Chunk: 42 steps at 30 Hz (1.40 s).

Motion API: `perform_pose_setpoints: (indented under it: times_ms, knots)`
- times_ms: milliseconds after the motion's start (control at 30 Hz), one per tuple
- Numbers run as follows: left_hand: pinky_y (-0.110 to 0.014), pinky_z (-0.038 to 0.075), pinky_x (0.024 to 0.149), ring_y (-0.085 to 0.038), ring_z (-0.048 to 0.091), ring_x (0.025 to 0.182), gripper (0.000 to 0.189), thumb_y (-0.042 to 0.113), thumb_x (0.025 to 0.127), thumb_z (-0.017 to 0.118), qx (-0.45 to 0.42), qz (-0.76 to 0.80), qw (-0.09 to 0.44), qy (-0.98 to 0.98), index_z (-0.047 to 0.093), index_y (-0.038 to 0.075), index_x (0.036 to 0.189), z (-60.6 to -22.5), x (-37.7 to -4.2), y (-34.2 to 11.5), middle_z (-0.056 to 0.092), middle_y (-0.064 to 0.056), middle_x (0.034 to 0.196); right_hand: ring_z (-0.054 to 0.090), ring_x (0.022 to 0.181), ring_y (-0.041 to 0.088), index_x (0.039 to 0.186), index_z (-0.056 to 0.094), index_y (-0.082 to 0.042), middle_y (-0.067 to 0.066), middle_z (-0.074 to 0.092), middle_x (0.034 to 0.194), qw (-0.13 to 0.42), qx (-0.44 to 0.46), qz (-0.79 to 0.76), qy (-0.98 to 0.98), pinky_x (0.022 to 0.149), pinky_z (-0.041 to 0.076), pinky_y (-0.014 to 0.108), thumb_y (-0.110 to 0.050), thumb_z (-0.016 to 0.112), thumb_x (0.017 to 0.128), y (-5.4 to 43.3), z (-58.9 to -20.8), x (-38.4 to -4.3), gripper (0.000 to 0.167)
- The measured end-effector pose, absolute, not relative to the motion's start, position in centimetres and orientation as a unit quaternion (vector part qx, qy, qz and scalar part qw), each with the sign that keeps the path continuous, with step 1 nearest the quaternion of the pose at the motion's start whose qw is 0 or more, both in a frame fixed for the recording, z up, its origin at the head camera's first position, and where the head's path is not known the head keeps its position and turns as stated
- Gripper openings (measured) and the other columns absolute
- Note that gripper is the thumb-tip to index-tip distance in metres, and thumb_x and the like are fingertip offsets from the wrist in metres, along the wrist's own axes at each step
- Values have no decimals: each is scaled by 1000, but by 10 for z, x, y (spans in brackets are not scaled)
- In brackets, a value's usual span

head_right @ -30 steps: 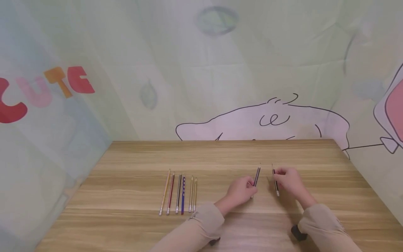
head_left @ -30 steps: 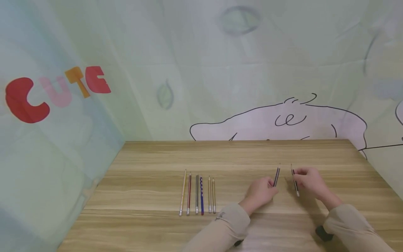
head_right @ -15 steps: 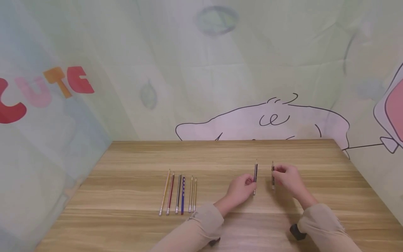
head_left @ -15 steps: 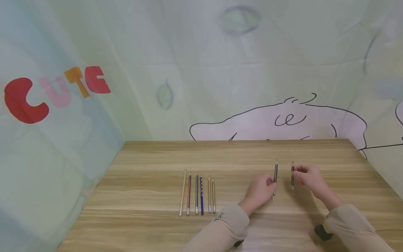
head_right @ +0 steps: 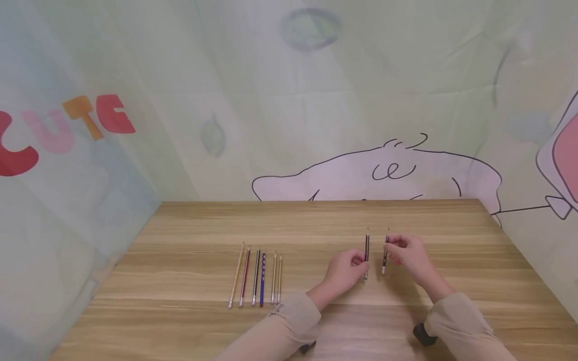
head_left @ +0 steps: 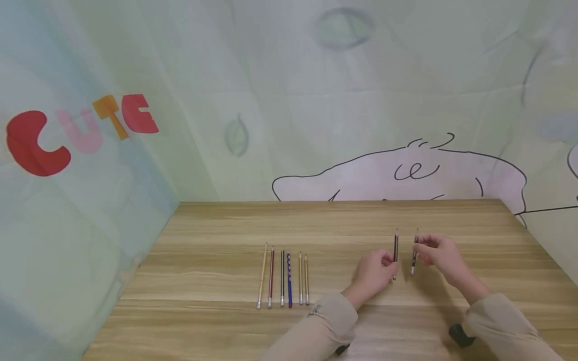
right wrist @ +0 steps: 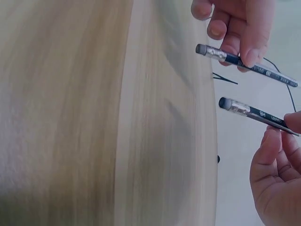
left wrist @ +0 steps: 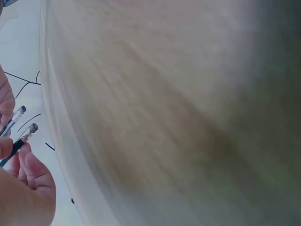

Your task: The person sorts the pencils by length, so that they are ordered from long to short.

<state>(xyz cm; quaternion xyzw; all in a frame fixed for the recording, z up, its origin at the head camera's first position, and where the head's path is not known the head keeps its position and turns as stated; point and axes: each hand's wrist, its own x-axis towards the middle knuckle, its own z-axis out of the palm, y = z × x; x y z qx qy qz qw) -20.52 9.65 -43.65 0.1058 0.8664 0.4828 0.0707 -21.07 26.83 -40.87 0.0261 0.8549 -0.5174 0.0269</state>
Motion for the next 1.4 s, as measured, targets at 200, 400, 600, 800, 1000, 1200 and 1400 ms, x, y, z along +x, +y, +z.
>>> perform_pose_setpoints:
  times_ms: [200,400,600,800,1000,1200,1400]
  knots:
    - [-14,42,59,0,52,64,8,21,78,63,104,491,68,862,63,16,84,-438,-205,96,63,7,74,53,64,6,100,49,6,-11,56,72,32,15,-529,848,60,48,24,-14,54,85,263,-410,-209,25]
    - [-13,42,59,1,52,64,9,22,77,64,105,504,69,855,62,15,83,-441,-205,96,64,6,76,51,62,5,99,50,6,-10,55,71,34,12,-533,845,59,48,24,-13,55,84,259,-415,-209,24]
    - [-13,41,58,0,52,64,9,20,77,64,110,508,61,852,62,13,82,-444,-207,95,63,5,75,48,59,5,99,50,8,-7,54,68,36,15,-528,848,56,45,23,-11,55,84,256,-419,-208,24]
    - [-13,41,58,1,52,64,9,20,76,65,114,498,60,858,63,13,82,-445,-207,96,63,6,74,48,59,6,99,50,9,-7,53,67,36,16,-527,849,56,46,24,-11,54,85,253,-421,-207,25]
    - [-13,41,60,0,53,66,11,22,76,66,115,490,63,862,63,14,83,-446,-207,95,64,6,76,48,58,5,98,49,9,-7,52,66,36,11,-535,844,56,47,24,-9,54,84,252,-422,-206,24]
    - [-13,40,57,0,51,63,10,21,76,66,115,489,72,862,63,13,80,-446,-208,95,62,6,73,48,57,4,99,49,11,-7,52,66,38,5,-539,841,56,47,25,-9,54,84,250,-423,-205,26]
    - [-13,40,55,1,50,61,10,20,76,67,116,488,78,861,63,12,79,-445,-207,94,62,5,72,48,57,4,102,49,12,-6,52,66,41,3,-535,844,55,47,24,-11,54,85,248,-424,-206,29]
